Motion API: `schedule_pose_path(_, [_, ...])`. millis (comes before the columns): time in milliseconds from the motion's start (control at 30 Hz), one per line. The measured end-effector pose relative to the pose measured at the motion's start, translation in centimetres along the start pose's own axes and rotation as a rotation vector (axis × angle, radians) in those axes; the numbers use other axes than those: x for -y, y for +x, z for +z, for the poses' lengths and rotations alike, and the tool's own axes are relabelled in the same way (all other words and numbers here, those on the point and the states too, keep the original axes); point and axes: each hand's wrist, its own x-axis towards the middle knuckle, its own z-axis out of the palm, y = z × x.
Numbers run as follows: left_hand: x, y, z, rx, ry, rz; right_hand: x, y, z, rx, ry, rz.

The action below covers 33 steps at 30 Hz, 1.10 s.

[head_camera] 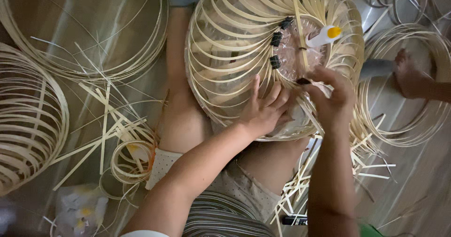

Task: The person weaves bamboo strips to create a spherical lamp shade, applying adhesive with a squeeze bottle and using a knife to trim the strips.

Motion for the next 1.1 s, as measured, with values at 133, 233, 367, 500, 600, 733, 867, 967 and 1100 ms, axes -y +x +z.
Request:
schedule_pose_path(133, [-0.2,0.1,-0.4,-0.077,-0.015,-0.015,0.2,0.7,1.2,0.003,-0.109,-0.078])
schedule_pose_path(233, [-0.1,0.2,-0.9,-0.069,-0.015,-0.022,-0.3,1.1,1.7,0.058,0.019,0.021])
schedule_pose_path(367, [-0.1,0.2,-0.8,-0.085,-0.028,-0.026,-1.4,0.9,1.9,0.138,0.136,0.091])
schedule_pose_path(500, [-0.3,0.2,-0.5,-0.055,-0.039,-0.041,-1.9,1.2,2.0,0.143,0.036,0.09])
schedule_pose_path(600, [-0.1,0.1,-0.4,-0.028,-0.051,-0.001,-2.0,1.5,1.7,0.174,-0.022,0.098])
schedule_pose_path(733, [0.0,0.0,-0.4,-0.065,-0.021,-0.003,-2.2,2.2,1.5,0.236,0.123,0.141])
schedule_pose_path(867, [0.0,0.2,-0.7,-0.034,-0.062,-0.011,-2.3,2.7,1.6,0.251,0.095,0.128])
schedule_pose_path(967, [0.0,0.0,-0.7,-0.019,-0.009,0.006,-1.7,2.6,1.7,0.231,0.057,0.17])
schedule_pose_path(1100, [-0.1,-0.1,-0.4,0.01,-0.081,0.001,-0.5,2.0,1.8,0.171,-0.072,0.138])
